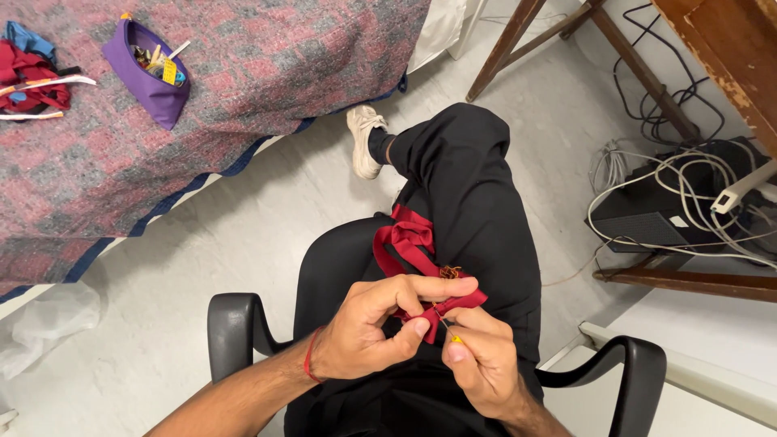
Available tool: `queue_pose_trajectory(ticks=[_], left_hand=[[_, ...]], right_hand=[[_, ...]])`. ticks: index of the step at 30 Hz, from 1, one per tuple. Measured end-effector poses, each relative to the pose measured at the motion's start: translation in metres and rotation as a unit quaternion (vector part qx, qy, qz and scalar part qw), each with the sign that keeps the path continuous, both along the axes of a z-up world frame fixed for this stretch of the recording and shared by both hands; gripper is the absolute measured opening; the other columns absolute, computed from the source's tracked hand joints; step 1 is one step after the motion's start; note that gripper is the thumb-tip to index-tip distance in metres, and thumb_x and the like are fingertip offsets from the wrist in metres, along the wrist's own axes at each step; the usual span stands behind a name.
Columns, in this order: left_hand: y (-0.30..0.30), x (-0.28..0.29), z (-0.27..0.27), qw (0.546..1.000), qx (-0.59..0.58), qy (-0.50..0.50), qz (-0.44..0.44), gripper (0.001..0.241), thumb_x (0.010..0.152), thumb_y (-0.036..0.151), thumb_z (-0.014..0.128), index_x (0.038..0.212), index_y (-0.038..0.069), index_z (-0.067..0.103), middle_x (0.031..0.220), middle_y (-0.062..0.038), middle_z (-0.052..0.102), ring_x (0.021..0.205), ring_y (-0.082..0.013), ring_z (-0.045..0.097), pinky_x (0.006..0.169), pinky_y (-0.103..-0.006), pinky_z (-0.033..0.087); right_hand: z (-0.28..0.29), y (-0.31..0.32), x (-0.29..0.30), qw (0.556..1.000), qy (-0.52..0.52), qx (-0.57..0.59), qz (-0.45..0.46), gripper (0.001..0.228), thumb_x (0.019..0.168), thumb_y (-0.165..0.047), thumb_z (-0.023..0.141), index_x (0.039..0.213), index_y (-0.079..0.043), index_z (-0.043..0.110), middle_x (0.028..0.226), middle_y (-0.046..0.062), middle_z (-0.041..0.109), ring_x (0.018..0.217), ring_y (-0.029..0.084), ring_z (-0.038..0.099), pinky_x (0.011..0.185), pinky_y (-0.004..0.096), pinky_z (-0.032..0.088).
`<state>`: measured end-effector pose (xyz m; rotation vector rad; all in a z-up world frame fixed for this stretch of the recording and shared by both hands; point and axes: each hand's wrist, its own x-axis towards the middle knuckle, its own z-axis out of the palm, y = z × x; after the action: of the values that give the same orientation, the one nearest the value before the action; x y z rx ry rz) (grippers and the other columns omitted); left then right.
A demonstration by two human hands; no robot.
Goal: Sewing a red ribbon using a needle and thread while seated.
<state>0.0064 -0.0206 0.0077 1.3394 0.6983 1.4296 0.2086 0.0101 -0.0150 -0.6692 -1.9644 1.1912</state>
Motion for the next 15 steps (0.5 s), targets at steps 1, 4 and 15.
queue_pose_trajectory(ticks=[1,4,15], left_hand=[[0.000,0.000,0.001,1.000,0.000,0.000,0.000,0.015,0.111,0.009,0.053,0.097,0.007,0.049,0.146,-0.031,0.062,0.136,-0.0460,0.069,0.116,-0.0452,0.059],[0.000,-0.001,0.004,1.000,0.005,0.019,0.003,0.017,0.110,0.008,0.054,0.094,0.006,0.048,0.144,-0.032,0.063,0.136,-0.0445,0.069,0.115,-0.0439,0.059],[0.003,-0.001,0.005,0.996,0.058,0.068,0.020,0.022,0.109,0.010,0.058,0.091,0.006,0.046,0.144,-0.034,0.063,0.132,-0.0462,0.072,0.109,-0.0433,0.063]], right_hand=[[0.001,0.000,-0.001,1.000,0.000,0.000,0.000,0.053,0.109,-0.031,0.046,0.061,-0.009,0.052,0.063,0.003,0.045,0.060,0.018,0.048,0.060,0.031,0.040],[0.004,0.001,-0.004,1.000,0.022,-0.013,0.008,0.052,0.110,-0.029,0.046,0.062,-0.009,0.051,0.064,0.003,0.046,0.057,0.016,0.046,0.057,0.031,0.038],[-0.009,-0.006,-0.001,1.000,-0.018,0.009,-0.009,0.054,0.113,-0.031,0.036,0.065,-0.010,0.046,0.064,0.003,0.046,0.066,0.019,0.042,0.064,0.036,0.037]])
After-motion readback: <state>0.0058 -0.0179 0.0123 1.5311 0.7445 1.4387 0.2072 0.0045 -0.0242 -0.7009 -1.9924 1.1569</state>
